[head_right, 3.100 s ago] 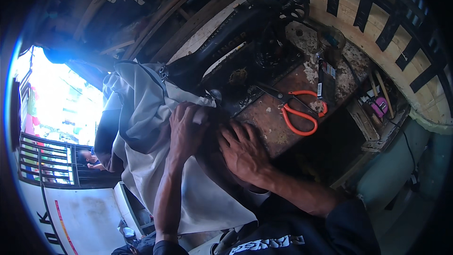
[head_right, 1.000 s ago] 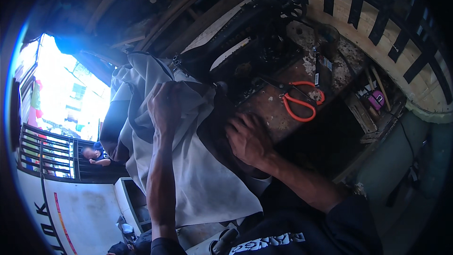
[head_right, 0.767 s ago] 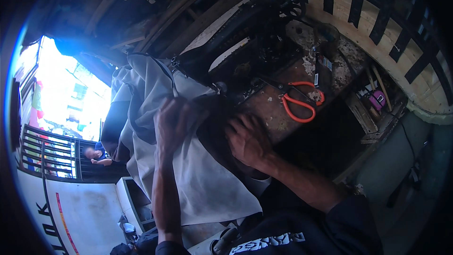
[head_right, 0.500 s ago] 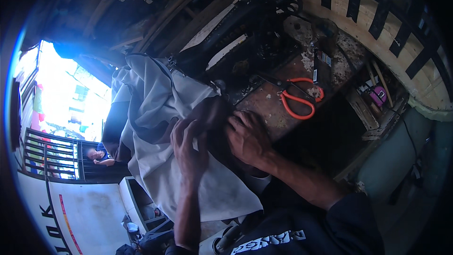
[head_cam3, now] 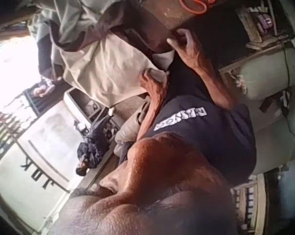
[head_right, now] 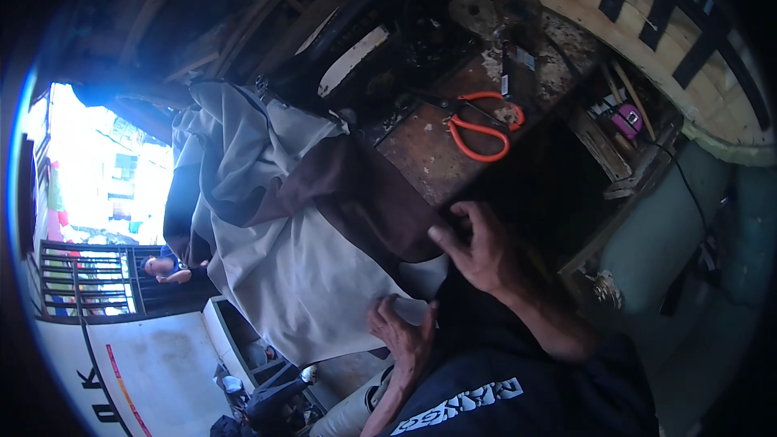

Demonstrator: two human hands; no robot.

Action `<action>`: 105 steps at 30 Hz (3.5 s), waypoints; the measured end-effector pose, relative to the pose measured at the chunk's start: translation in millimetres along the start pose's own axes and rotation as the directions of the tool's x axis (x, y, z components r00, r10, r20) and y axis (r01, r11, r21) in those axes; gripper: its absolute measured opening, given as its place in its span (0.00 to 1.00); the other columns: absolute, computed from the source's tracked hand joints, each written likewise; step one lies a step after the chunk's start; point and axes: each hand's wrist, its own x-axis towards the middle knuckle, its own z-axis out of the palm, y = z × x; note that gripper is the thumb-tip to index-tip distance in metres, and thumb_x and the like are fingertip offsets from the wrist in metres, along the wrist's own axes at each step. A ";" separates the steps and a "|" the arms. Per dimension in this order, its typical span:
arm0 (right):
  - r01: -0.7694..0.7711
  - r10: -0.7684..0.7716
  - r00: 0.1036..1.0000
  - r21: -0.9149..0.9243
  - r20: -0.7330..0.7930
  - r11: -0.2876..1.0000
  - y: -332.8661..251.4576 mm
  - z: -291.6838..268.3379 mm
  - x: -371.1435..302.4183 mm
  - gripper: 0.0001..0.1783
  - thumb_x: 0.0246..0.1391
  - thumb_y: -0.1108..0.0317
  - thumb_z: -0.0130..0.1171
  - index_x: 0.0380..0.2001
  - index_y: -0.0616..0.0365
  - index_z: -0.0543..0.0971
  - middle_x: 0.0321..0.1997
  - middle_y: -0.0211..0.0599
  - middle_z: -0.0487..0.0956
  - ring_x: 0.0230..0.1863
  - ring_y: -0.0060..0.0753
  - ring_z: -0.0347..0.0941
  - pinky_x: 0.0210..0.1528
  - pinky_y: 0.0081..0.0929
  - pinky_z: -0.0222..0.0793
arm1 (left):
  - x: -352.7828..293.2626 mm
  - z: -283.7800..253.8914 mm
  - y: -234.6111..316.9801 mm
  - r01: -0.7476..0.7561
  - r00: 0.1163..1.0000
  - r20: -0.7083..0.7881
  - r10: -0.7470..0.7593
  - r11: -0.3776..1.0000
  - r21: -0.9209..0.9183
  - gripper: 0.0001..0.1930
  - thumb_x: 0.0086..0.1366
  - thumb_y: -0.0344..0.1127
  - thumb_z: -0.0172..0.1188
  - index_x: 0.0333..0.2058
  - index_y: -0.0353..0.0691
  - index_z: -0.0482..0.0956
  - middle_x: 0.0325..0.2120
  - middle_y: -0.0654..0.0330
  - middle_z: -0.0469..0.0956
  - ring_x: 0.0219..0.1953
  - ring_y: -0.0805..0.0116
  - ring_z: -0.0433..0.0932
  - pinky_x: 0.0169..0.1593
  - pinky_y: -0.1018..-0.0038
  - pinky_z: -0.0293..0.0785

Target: The person sews fabric using a sewing machine, folds and handles the stitched fabric piece, and trims it using scissors.

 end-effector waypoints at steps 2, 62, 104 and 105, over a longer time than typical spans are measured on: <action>0.201 -0.223 0.971 -0.210 -0.086 0.957 21.0 18.0 -7.1 0.32 0.58 0.49 0.69 0.55 0.62 0.76 0.44 0.55 0.81 0.47 0.51 0.82 0.50 0.45 0.77 | -12.0 10.6 -2.0 0.024 0.996 0.086 -0.033 0.994 0.106 0.40 0.54 0.48 0.76 0.59 0.35 0.66 0.57 0.42 0.63 0.61 0.41 0.62 0.64 0.48 0.56; 0.219 -0.182 0.751 0.020 0.635 0.975 -56.4 61.7 28.5 0.29 0.64 0.51 0.59 0.62 0.55 0.76 0.57 0.52 0.82 0.58 0.54 0.79 0.62 0.42 0.73 | 136.4 -162.2 -195.1 0.359 0.922 0.019 -0.386 0.872 0.332 0.22 0.74 0.44 0.49 0.60 0.40 0.73 0.63 0.38 0.67 0.66 0.35 0.63 0.67 0.54 0.62; -0.274 -0.125 0.853 0.639 0.506 0.719 -79.7 135.1 315.8 0.25 0.72 0.69 0.41 0.70 0.58 0.66 0.73 0.40 0.69 0.73 0.34 0.64 0.77 0.33 0.56 | 274.5 2.8 28.4 -0.524 0.846 -0.068 0.528 0.849 0.072 0.26 0.63 0.41 0.61 0.58 0.38 0.79 0.60 0.54 0.77 0.64 0.56 0.71 0.68 0.53 0.61; -0.221 -0.179 0.836 0.616 0.519 0.756 -73.3 139.3 319.8 0.25 0.73 0.69 0.41 0.70 0.57 0.66 0.73 0.40 0.69 0.73 0.34 0.63 0.77 0.33 0.55 | 272.6 -1.5 27.1 -0.515 0.852 -0.064 0.520 0.854 0.077 0.26 0.63 0.41 0.61 0.58 0.39 0.79 0.60 0.55 0.77 0.64 0.56 0.71 0.68 0.53 0.61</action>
